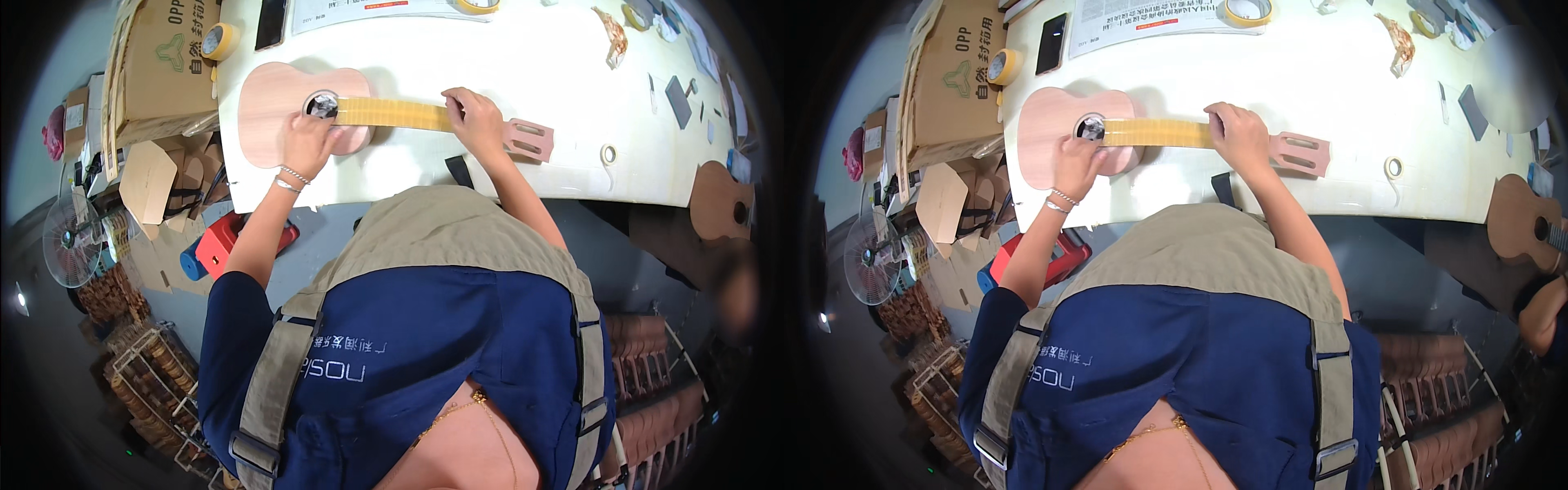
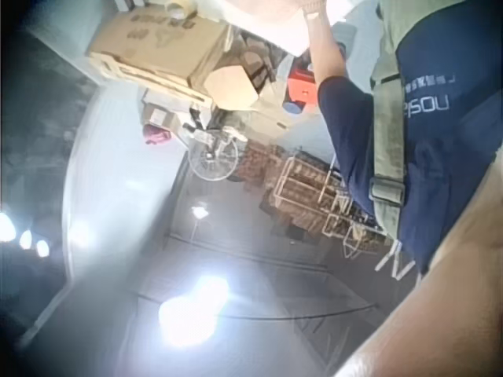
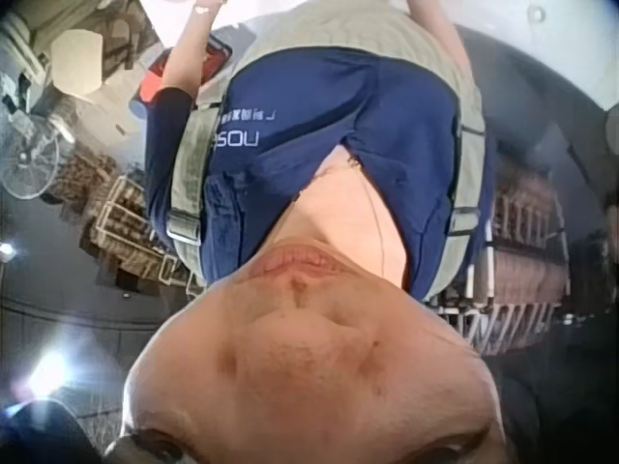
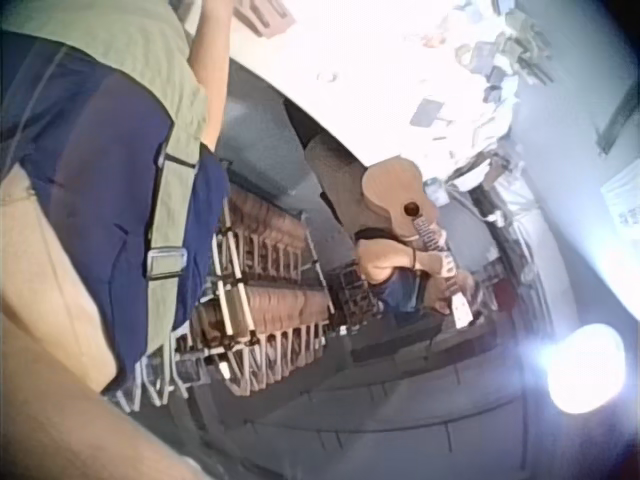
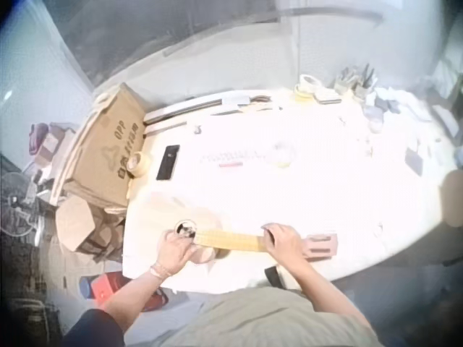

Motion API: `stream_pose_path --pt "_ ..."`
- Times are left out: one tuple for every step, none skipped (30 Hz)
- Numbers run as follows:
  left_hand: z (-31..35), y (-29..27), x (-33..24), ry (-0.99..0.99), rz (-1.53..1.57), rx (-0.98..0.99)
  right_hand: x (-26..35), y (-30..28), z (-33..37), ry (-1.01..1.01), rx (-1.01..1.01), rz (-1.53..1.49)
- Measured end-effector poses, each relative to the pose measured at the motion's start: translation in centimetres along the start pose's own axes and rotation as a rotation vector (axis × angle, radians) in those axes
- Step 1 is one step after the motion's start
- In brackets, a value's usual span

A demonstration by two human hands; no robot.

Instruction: The person repeatedly picks up a pink guitar body from a rack, wipes it with a cloth, applies tape to the soundhole, and places it back on the rack. The person also handles a wooden neck piece and a roll of tape during the process.

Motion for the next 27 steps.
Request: stream_pose_path --pt "-0.2 0.2 0.2 -0.022 0.031 0.068 0.0 0.0 0.1 0.000 0.002 -0.002" --pt "-0.7 0.4 0.5 -0.043 0.061 0.136 0.1 0.1 0.0 -0.006 0.003 -0.003" --pt "-1.2 0.5 0.9 -0.065 0.092 0.204 0.1 0.1 -0.1 -0.011 0.002 -0.006" --pt "-1.9 0.1 1.3 -0.026 0.171 0.091 0.0 0.1 0.0 -0.012 0.006 -0.006" --pt "-2.0 -0.5 2.1 -0.201 0.494 0.045 0.0 -0.1 0.1 0.009 -0.026 -0.099" --pt "-2.0 -1.2 2.9 -0.373 0.816 -0.002 0.1 -0.3 0.2 0.032 -0.059 -0.192" --pt "-2.6 -1.7 3.5 -0.531 1.140 -0.042 -0.1 -0.7 0.2 0.061 -0.104 -0.278" --pt "-3.6 -2.7 3.2 -0.512 1.066 -0.196 -0.2 -1.5 0.6 0.034 -0.152 -0.251" --pt "-5.0 -3.7 1.9 -0.237 0.846 -0.177 -0.4 -2.5 1.3 0.009 -0.204 -0.220" --pt "-6.4 -4.5 -0.5 0.030 0.631 -0.169 -0.9 -3.9 2.2 -0.018 -0.247 -0.179" --pt "-7.5 -4.3 -3.5 0.295 0.423 -0.175 -1.2 -5.2 3.2 -0.054 -0.249 -0.136" --pt "-8.0 -3.6 -6.1 0.323 0.415 -0.068 -1.6 -6.4 3.8 -0.110 -0.288 -0.074" --pt "-8.6 -1.9 -8.0 0.317 0.347 0.026 -2.0 -7.8 4.6 -0.165 -0.325 0.003" --pt "-9.2 0.1 -9.4 0.319 0.273 0.123 -3.6 -8.8 5.8 0.001 -0.366 -0.089" --pt "-10.0 1.8 -10.4 0.317 0.185 0.218 -5.5 -10.4 7.0 0.104 -0.407 0.013" --pt "-11.5 3.5 -10.5 0.274 0.171 0.355 -8.1 -11.9 8.3 0.261 -0.472 0.118" --pt "-12.3 2.5 -10.8 0.200 0.234 0.369 -10.5 -13.3 9.1 0.411 -0.536 0.200" --pt "-13.0 1.1 -11.0 0.119 0.296 0.384 -12.8 -15.1 10.0 0.550 -0.555 0.337" --pt "-13.8 -1.0 -10.8 0.112 0.401 0.276 -14.3 -16.7 10.7 0.597 -0.583 0.498" --pt "-14.4 -3.9 -10.6 0.097 0.506 0.175 -15.1 -18.1 10.5 0.637 -0.571 0.573" --pt "-14.9 -7.4 -10.9 -0.023 0.603 0.086 -15.8 -19.1 10.8 0.678 -0.553 0.657" --pt "-15.3 -9.6 -9.2 -0.066 0.798 -0.028 -16.2 -19.4 10.7 0.625 -0.479 0.765" --pt "-15.6 -12.5 -7.8 -0.050 1.003 -0.155 -16.6 -19.6 10.6 0.567 -0.401 0.871" --pt "-14.6 -16.5 -7.7 -0.093 1.105 -0.366 -16.8 -19.2 9.9 0.489 -0.324 0.950" --pt "-13.6 -18.9 -7.5 -0.128 1.209 -0.577 -17.1 -19.2 9.8 0.507 -0.334 0.889" --pt "-13.0 -19.4 -6.1 -0.101 1.395 -0.632 -17.4 -19.2 9.7 0.524 -0.347 0.829" --pt "-12.5 -19.6 -4.2 -0.068 1.582 -0.684 -17.8 -19.3 9.7 0.542 -0.359 0.771"
Point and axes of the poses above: each hand's wrist, its own z-axis away from the middle knuckle, its own y-axis out of the palm, x = y × z, the point moved 2 cm from there along -z, towards the middle knuckle, and after that the axes turned 3 degrees about y, right-handed, at the moved point
